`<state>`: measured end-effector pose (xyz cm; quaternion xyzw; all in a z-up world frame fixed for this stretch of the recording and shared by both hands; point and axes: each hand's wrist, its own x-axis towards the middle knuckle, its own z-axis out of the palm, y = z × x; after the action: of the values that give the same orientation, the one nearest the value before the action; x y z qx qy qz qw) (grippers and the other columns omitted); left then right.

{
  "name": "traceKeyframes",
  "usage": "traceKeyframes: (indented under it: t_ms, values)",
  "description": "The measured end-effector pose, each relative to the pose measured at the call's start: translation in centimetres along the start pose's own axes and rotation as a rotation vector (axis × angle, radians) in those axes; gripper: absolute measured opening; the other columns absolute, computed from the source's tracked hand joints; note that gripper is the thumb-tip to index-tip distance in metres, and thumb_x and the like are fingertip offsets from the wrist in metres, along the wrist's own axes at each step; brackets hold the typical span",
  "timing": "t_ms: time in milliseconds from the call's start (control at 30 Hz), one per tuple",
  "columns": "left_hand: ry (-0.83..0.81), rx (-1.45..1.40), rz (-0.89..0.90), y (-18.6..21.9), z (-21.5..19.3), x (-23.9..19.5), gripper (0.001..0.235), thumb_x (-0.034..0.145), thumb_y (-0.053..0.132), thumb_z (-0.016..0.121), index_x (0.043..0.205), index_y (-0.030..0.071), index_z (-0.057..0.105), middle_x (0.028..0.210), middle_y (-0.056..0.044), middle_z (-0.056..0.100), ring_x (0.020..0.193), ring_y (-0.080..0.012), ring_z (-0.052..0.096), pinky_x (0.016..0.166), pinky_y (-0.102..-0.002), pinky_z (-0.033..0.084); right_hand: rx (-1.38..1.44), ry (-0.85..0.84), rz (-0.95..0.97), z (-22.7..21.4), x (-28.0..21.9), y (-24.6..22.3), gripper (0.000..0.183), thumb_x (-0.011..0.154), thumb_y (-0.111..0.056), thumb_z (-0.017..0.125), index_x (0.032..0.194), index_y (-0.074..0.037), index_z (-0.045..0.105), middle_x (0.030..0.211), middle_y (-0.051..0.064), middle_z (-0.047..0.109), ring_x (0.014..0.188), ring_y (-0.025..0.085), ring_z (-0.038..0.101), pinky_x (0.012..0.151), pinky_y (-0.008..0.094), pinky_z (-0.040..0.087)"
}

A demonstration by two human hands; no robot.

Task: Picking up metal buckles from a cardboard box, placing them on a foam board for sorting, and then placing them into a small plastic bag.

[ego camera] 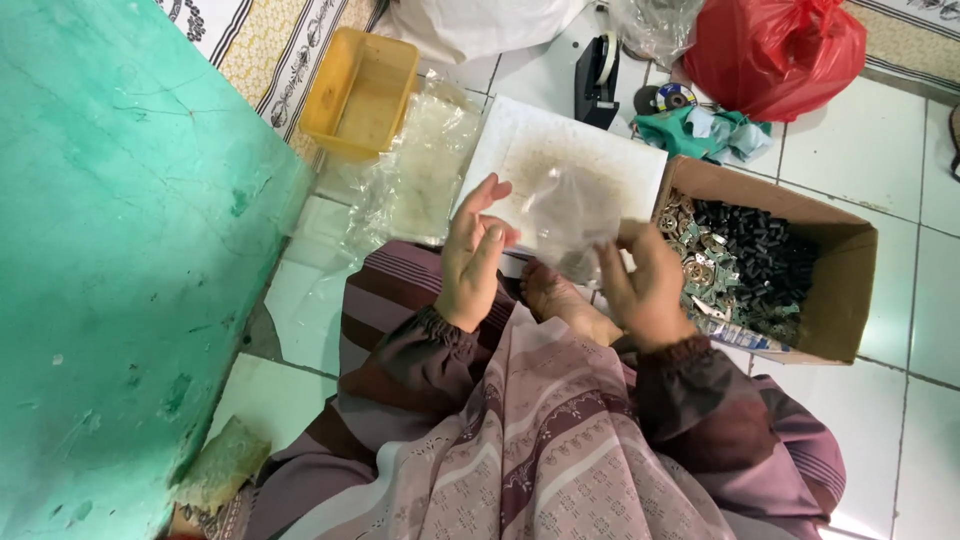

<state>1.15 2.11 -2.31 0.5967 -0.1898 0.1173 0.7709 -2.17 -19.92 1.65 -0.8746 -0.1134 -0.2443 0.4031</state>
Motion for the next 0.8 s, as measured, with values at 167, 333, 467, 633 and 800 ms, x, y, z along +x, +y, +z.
traceKeyframes:
  t_ms: [167, 333, 467, 633, 800]
  values:
    - [-0.189, 0.218, -0.129, -1.7, 0.8, -0.1, 0.078, 0.096, 0.030, 0.073, 0.160, 0.005, 0.035, 0.151, -0.022, 0.048, 0.128, -0.0375, 0.052, 0.106, -0.054, 0.045, 0.138, -0.045, 0.162, -3.2, 0.7, -1.7, 0.007, 0.104, -0.006, 0.068, 0.105, 0.001, 0.066, 0.081, 0.017, 0.071, 0.076, 0.033, 0.073, 0.069, 0.042, 0.057]
    - [-0.423, 0.179, -0.316, -4.3, 2.7, -1.3, 0.108, 0.072, 0.024, 0.095, 0.163, 0.017, 0.037, 0.149, -0.023, 0.053, 0.142, -0.0448, 0.048, 0.103, -0.063, 0.053, 0.235, -0.034, 0.230, -4.6, -0.3, -2.9, 0.002, 0.105, -0.001, 0.065, 0.105, 0.000, 0.066, 0.076, 0.016, 0.072, 0.074, 0.027, 0.075, 0.066, 0.035, 0.058]
    - [-0.438, 0.056, -0.452, -6.7, 4.7, -4.1, 0.049, 0.089, 0.029, 0.083, 0.134, 0.016, 0.071, 0.128, -0.016, 0.072, 0.126, -0.0371, 0.064, 0.098, -0.056, 0.057, 0.478, 0.016, 0.288, -4.3, -0.8, -2.9, 0.002, 0.106, 0.002, 0.060, 0.104, 0.001, 0.060, 0.079, 0.018, 0.072, 0.074, 0.021, 0.073, 0.070, 0.033, 0.058]
    - [-0.244, -0.041, -0.596, -8.0, 5.4, -4.8, 0.033, 0.093, 0.040, 0.084, 0.115, 0.015, 0.078, 0.105, -0.011, 0.077, 0.099, -0.0253, 0.073, 0.086, -0.048, 0.062, 0.656, -0.030, 0.247, -4.1, -3.2, 1.3, 0.020, 0.109, -0.008, 0.047, 0.121, 0.004, 0.056, 0.102, 0.029, 0.070, 0.096, 0.033, 0.072, 0.085, 0.043, 0.058]
    - [0.201, -0.377, -0.763, -5.9, 5.6, -3.6, 0.020, 0.094, 0.021, 0.081, 0.107, 0.006, 0.076, 0.092, -0.009, 0.077, 0.087, -0.0180, 0.075, 0.066, -0.035, 0.066, 0.525, -0.324, 0.549, -2.8, -8.4, 5.4, 0.064, 0.084, -0.026, 0.082, 0.137, 0.004, 0.062, 0.116, 0.025, 0.068, 0.108, 0.032, 0.067, 0.093, 0.047, 0.055]
